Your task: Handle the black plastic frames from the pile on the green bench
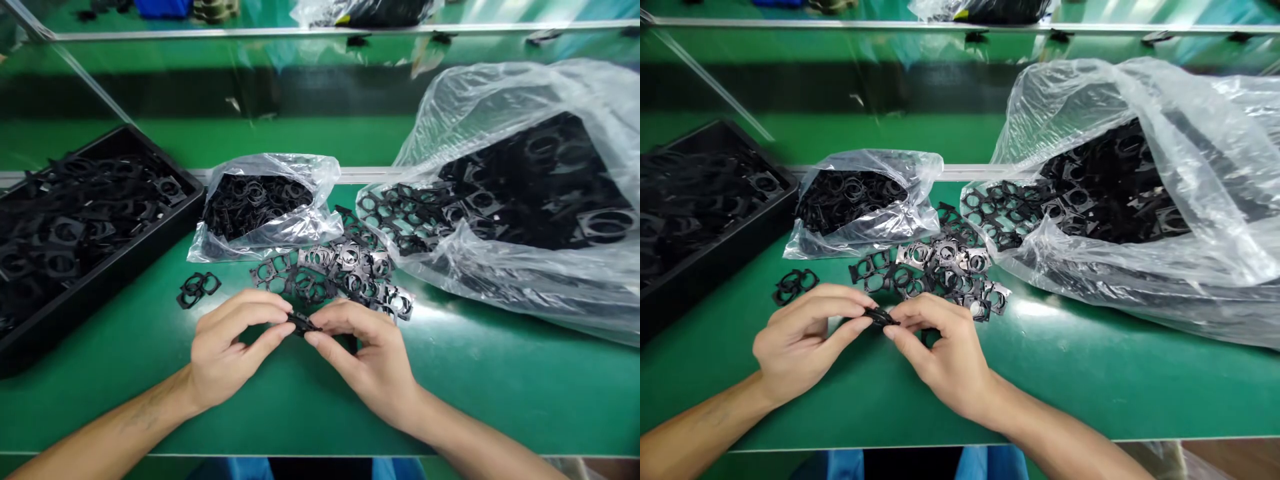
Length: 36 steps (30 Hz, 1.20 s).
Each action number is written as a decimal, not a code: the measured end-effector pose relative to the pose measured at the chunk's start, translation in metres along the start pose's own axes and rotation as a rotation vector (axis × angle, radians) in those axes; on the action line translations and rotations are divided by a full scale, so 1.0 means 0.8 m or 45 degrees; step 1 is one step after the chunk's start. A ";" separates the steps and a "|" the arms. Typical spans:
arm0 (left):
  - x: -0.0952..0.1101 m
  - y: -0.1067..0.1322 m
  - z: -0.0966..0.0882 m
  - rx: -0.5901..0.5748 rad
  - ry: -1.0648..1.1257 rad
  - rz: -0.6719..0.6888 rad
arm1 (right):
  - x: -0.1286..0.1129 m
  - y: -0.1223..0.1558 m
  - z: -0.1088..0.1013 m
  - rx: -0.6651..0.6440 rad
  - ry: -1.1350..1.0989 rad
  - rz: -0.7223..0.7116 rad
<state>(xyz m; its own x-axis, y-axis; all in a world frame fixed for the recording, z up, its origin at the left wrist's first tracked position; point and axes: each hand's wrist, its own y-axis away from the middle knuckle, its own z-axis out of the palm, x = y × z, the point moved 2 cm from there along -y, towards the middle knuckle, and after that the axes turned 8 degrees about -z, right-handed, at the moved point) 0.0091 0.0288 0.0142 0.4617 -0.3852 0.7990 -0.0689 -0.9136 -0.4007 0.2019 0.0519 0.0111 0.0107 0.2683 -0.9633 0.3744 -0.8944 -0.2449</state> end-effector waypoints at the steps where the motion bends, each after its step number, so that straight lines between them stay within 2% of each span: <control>1: 0.001 -0.001 0.000 0.005 -0.017 0.013 | 0.000 0.000 0.000 0.000 0.003 -0.004; 8: 0.001 -0.002 0.000 0.006 -0.008 0.030 | 0.000 0.000 -0.002 -0.033 0.066 -0.074; 16: -0.004 0.002 0.002 -0.040 0.109 -0.136 | 0.001 0.001 -0.004 -0.005 0.070 -0.138; 19: -0.007 0.002 0.002 -0.069 0.212 -0.283 | 0.002 0.001 -0.004 -0.013 0.082 -0.175; 22: -0.011 -0.001 0.002 -0.148 0.300 -0.431 | 0.003 0.001 -0.005 -0.031 0.103 -0.195; 25: -0.009 -0.003 0.002 -0.233 0.298 -0.445 | 0.002 0.000 -0.005 -0.049 0.106 -0.177; 27: -0.006 -0.004 0.001 -0.226 0.253 -0.406 | 0.002 -0.001 -0.004 -0.052 0.076 -0.144; 30: 0.002 -0.002 -0.001 -0.192 0.154 -0.254 | 0.001 -0.002 -0.005 -0.041 -0.069 -0.019; 32: 0.005 -0.002 -0.002 -0.178 0.100 -0.154 | 0.000 -0.003 -0.005 -0.031 -0.245 0.122; 36: 0.002 -0.001 -0.006 -0.175 0.013 -0.080 | 0.003 -0.005 -0.006 -0.017 -0.644 0.469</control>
<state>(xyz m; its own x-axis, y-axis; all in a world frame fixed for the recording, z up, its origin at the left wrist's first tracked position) 0.0057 0.0285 0.0179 0.4601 -0.3273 0.8253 -0.1607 -0.9449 -0.2851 0.2046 0.0580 0.0105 -0.2974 -0.2626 -0.9179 0.4415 -0.8903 0.1116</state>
